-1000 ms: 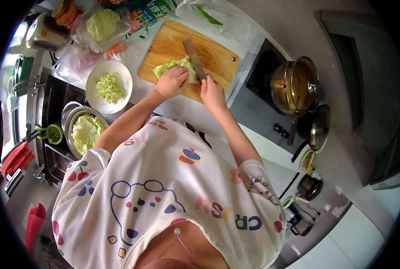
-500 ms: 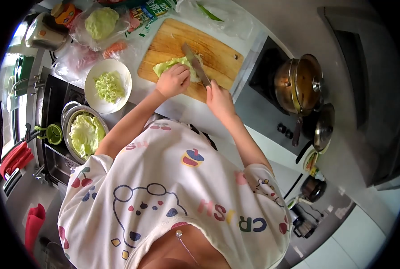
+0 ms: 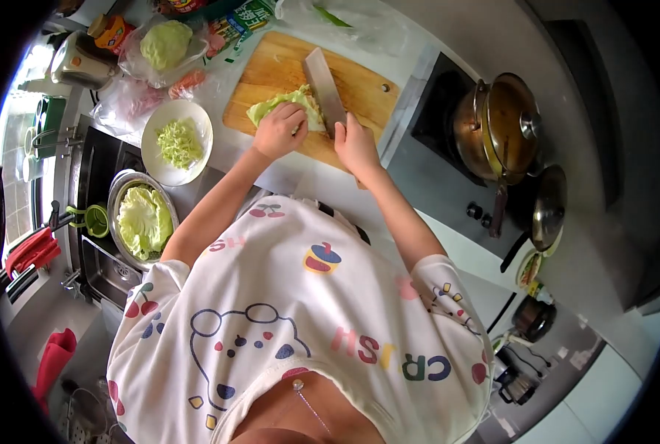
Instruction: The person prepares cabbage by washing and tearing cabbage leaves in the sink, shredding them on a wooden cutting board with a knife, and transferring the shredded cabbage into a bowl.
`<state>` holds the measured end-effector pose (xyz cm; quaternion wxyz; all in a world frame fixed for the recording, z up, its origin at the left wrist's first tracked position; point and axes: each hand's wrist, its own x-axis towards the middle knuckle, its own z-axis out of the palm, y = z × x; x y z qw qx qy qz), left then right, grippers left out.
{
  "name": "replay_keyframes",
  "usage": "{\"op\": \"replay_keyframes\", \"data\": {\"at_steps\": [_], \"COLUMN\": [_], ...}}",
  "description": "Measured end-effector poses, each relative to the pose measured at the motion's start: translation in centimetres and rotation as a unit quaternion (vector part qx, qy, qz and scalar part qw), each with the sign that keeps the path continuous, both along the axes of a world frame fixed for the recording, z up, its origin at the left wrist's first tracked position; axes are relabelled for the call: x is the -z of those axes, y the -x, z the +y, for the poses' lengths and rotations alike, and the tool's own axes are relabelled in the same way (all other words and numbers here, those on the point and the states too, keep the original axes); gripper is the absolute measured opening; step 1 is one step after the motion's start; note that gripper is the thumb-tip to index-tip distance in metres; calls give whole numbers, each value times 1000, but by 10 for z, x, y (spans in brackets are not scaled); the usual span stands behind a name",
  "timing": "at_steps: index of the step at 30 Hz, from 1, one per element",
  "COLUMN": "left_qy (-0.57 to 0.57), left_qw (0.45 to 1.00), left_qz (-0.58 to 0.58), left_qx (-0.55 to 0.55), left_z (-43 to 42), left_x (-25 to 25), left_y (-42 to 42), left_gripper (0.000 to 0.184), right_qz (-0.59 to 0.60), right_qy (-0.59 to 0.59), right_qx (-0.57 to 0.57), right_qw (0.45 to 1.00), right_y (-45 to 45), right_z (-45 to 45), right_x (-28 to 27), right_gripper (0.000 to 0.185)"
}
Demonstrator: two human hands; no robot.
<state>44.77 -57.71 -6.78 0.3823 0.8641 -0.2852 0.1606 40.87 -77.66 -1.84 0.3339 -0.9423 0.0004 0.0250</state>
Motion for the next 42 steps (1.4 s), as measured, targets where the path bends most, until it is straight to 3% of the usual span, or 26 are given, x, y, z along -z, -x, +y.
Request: {"op": "replay_keyframes", "data": {"at_steps": [3, 11, 22, 28, 34, 42], "left_qy": [2, 9, 12, 7, 9, 9], "left_qw": [1000, 1000, 1000, 1000, 1000, 1000], "left_qz": [-1, -12, -11, -13, -6, -2], "left_qx": [-16, -15, -24, -16, -16, -3], "left_z": [-2, -2, -2, 0, -1, 2], "left_x": [-2, 1, 1, 1, 2, 2], "left_y": [3, 3, 3, 2, 2, 1], "left_gripper": [8, 8, 8, 8, 8, 7], "right_qz": [-16, 45, 72, -1, 51, 59], "right_qy": [-22, 60, 68, 18, 70, 85], "right_qx": [12, -61, -55, -27, -42, -55], "right_qw": [1000, 995, 994, 999, 995, 993], "right_y": [5, 22, 9, 2, 14, 17], "right_z": [-5, -3, 4, 5, 3, 2], "right_x": [-5, -35, -27, -11, -37, -29], "right_gripper": [23, 30, 28, 26, 26, 29]}}
